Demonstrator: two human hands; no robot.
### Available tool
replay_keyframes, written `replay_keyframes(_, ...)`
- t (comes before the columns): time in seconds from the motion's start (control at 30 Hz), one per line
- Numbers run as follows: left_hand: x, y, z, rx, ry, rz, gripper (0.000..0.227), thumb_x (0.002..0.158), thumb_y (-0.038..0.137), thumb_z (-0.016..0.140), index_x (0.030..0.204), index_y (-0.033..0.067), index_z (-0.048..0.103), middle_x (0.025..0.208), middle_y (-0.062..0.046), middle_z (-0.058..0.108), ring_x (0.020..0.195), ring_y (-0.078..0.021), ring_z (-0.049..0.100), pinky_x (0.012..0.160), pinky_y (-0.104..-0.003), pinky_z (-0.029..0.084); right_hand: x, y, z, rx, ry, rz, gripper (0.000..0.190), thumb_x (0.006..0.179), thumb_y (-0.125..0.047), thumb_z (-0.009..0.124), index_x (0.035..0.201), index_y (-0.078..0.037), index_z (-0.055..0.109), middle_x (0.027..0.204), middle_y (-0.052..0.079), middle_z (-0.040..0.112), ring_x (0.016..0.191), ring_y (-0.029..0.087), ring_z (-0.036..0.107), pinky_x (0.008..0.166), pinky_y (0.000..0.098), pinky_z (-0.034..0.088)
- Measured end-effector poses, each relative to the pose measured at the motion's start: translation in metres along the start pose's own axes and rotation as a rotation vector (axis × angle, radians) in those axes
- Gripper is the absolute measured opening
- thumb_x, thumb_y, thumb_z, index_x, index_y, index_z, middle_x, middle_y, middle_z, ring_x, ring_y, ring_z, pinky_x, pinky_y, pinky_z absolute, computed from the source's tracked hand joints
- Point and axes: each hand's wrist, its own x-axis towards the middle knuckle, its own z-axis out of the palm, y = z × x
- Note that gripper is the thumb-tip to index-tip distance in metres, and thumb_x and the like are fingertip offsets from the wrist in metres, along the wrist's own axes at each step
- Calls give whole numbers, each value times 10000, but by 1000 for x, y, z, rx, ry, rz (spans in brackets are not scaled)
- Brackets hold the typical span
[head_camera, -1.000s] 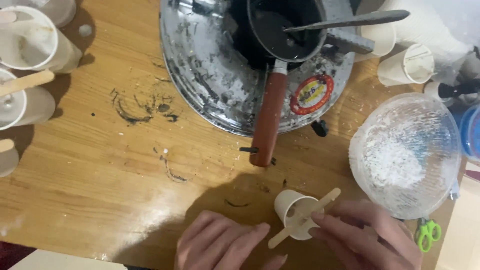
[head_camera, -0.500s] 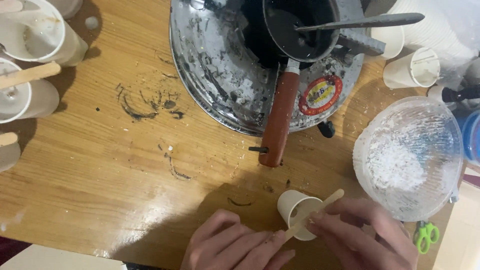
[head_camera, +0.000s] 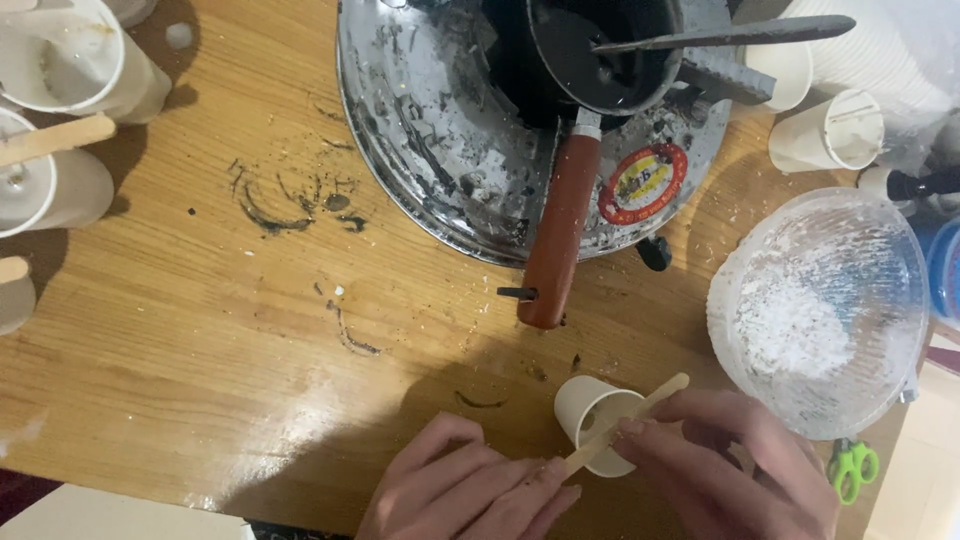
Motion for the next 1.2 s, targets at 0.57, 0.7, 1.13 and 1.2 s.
replay_keyframes(0.57,1,4,-2,-13,-1,-2,130,935,149,787,934,82,676,786,10,762,567,-71,598,569,-258,457,-9,6,-7,-141,-53,-72,306,949,-57,621,1044,-288,797,1084,-43,638,681,131,513,733,319,369)
replay_keyframes(0.7,1,4,-1,-13,2,2,181,914,138,828,939,78,659,778,17,764,567,-57,604,561,-242,444,-14,5,-8,-174,-89,-27,263,900,-126,693,1062,-312,785,1112,-51,666,839,138,632,760,329,411)
replay_keyframes(1.13,4,7,-1,-14,18,-30,146,918,143,802,890,82,672,756,20,747,554,-53,594,545,-240,435,-8,8,-5,-136,-58,-61,204,875,-166,751,996,-324,798,1061,-59,657,647,119,556,655,320,371)
replay_keyframes(1.2,3,7,-1,-18,14,-34,153,915,137,810,891,79,671,753,18,744,558,-53,592,550,-240,434,-11,15,-3,-141,-74,-99,195,874,-172,753,1000,-313,799,1051,-54,654,646,119,586,645,334,365)
